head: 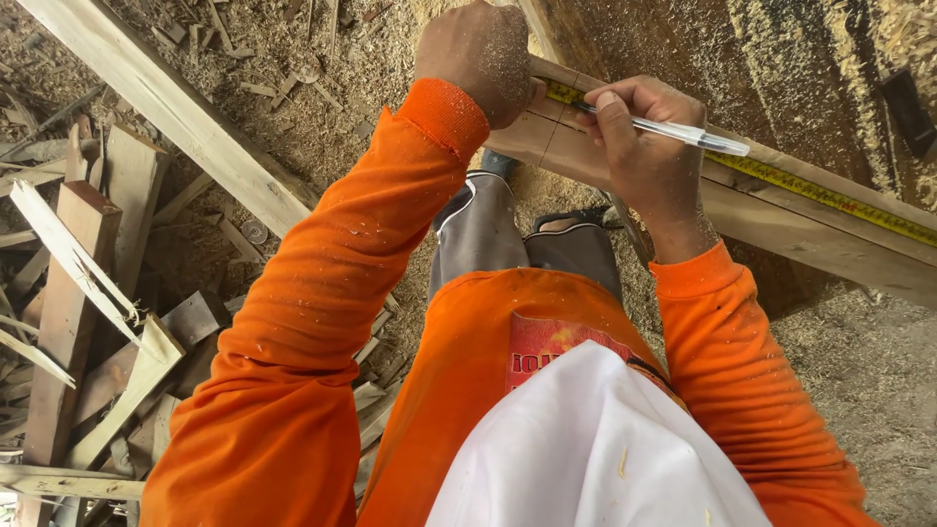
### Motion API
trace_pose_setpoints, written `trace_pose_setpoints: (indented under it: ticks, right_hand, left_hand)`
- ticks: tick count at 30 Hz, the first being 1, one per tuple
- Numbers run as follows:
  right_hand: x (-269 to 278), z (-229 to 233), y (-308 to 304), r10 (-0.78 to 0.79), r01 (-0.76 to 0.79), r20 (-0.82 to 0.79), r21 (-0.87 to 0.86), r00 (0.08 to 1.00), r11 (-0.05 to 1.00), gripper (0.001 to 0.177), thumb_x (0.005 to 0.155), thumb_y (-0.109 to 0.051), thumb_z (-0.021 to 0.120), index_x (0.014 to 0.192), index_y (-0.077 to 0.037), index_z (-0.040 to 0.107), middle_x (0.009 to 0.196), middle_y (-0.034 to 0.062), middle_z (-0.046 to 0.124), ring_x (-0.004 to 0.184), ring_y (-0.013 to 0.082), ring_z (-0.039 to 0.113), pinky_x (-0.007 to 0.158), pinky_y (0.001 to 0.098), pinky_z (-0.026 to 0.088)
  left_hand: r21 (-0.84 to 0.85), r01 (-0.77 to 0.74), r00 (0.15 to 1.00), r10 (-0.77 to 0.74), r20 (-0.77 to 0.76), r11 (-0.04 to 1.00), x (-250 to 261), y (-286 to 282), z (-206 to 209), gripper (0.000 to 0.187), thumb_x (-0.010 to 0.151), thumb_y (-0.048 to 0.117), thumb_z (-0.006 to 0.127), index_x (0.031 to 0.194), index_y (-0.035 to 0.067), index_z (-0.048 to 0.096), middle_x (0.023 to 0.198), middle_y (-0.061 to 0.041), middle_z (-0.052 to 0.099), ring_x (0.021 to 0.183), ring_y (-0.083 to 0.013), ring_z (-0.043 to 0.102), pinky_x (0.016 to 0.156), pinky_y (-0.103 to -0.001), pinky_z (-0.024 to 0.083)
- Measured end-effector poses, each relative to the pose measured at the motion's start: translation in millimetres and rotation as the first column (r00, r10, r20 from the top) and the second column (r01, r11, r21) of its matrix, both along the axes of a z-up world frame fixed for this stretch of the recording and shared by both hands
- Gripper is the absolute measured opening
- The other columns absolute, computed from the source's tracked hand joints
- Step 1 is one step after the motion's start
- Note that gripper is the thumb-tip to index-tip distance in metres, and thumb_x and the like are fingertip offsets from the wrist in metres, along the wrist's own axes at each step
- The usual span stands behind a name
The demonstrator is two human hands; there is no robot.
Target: Measuring and marking wooden planks for carpentry using a tape measure, square ruler, and pen.
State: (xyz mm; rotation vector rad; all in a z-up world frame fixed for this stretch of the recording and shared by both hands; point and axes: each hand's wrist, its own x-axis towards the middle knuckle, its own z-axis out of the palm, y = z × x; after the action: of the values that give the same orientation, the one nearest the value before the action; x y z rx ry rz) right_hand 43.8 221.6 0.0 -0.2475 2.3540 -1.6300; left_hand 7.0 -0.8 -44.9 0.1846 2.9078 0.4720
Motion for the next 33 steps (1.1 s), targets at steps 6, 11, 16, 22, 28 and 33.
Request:
trace_pose_setpoints:
  ticks: [6, 11, 16, 22, 28, 33]
  right_hand:
    - [-1.9, -2.2, 2.5, 0.026, -0.026, 0.008, 0.015, 1.0, 1.0, 0.02, 0.109, -0.01, 0.06, 0.104, 0.004, 0.073, 0.09, 0.0102, 0.076, 0.082, 0.0119, 0.075, 0.073, 0.0251, 0.063]
    - [-3.7, -9.6, 9.5, -0.043, 0.061, 0.103, -0.177, 0.994, 0.982, 0.029, 0.114, -0.021, 0.053, 0.112, 0.002, 0.069, 0.1, 0.013, 0.076, 0.086, 0.0153, 0.075, 0.075, 0.0281, 0.065]
    - [-2.7, -15.3, 9.3, -0.065, 0.079, 0.076, -0.198, 0.995, 0.977, 0.038, 0.117, -0.03, 0.045, 0.12, 0.002, 0.065, 0.109, 0.016, 0.076, 0.094, 0.0192, 0.078, 0.081, 0.0302, 0.069]
    - [1.0, -8.3, 3.0, -0.116, 0.14, 0.128, -0.202, 0.985, 0.969, 0.038, 0.116, -0.029, 0.044, 0.117, 0.002, 0.066, 0.106, 0.0138, 0.076, 0.093, 0.0179, 0.078, 0.079, 0.029, 0.066]
    - [1.4, -8.9, 3.6, -0.116, 0.137, 0.12, -0.189, 0.986, 0.972, 0.037, 0.115, -0.027, 0.044, 0.116, 0.002, 0.067, 0.104, 0.0132, 0.076, 0.091, 0.0172, 0.078, 0.078, 0.0273, 0.066]
    - [3.1, -5.4, 3.5, -0.087, 0.111, 0.112, -0.225, 0.99, 0.968, 0.036, 0.116, -0.027, 0.046, 0.117, 0.003, 0.066, 0.106, 0.0131, 0.075, 0.095, 0.0167, 0.077, 0.081, 0.0275, 0.065]
  left_hand:
    - [-0.04, -0.004, 0.999, 0.005, 0.041, 0.999, -1.7, 1.8, 4.4, 0.053, 0.069, 0.054, 0.089, 0.093, 0.008, 0.077, 0.079, -0.016, 0.072, 0.072, -0.0327, 0.072, 0.063, -0.043, 0.059]
    - [-0.065, -0.037, 0.991, 0.045, 0.124, 0.997, -4.0, 4.0, 11.1, 0.053, 0.072, 0.056, 0.088, 0.096, 0.01, 0.077, 0.083, -0.015, 0.072, 0.075, -0.0317, 0.073, 0.063, -0.043, 0.059]
    - [-0.021, -0.055, 0.979, 0.059, 0.196, 0.998, -4.4, -10.9, 24.8, 0.052, 0.073, 0.059, 0.088, 0.092, 0.01, 0.078, 0.079, -0.013, 0.072, 0.068, -0.0276, 0.072, 0.064, -0.042, 0.059]
    - [-0.155, -0.027, 0.925, 0.084, 0.37, 0.988, -8.8, -58.4, 43.8, 0.066, 0.08, 0.072, 0.078, 0.085, 0.006, 0.076, 0.072, -0.012, 0.07, 0.06, -0.0212, 0.067, 0.059, -0.041, 0.06]
    - [-0.158, -0.061, 0.926, 0.115, 0.359, 0.986, -12.8, -65.1, 34.0, 0.073, 0.079, 0.078, 0.079, 0.081, 0.005, 0.078, 0.076, -0.015, 0.071, 0.066, -0.0279, 0.069, 0.07, -0.046, 0.059]
    - [-0.075, -0.004, 0.937, 0.03, 0.349, 0.997, -16.1, -63.4, 19.6, 0.057, 0.08, 0.067, 0.081, 0.089, 0.011, 0.081, 0.088, -0.016, 0.075, 0.077, -0.0316, 0.072, 0.078, -0.048, 0.058]
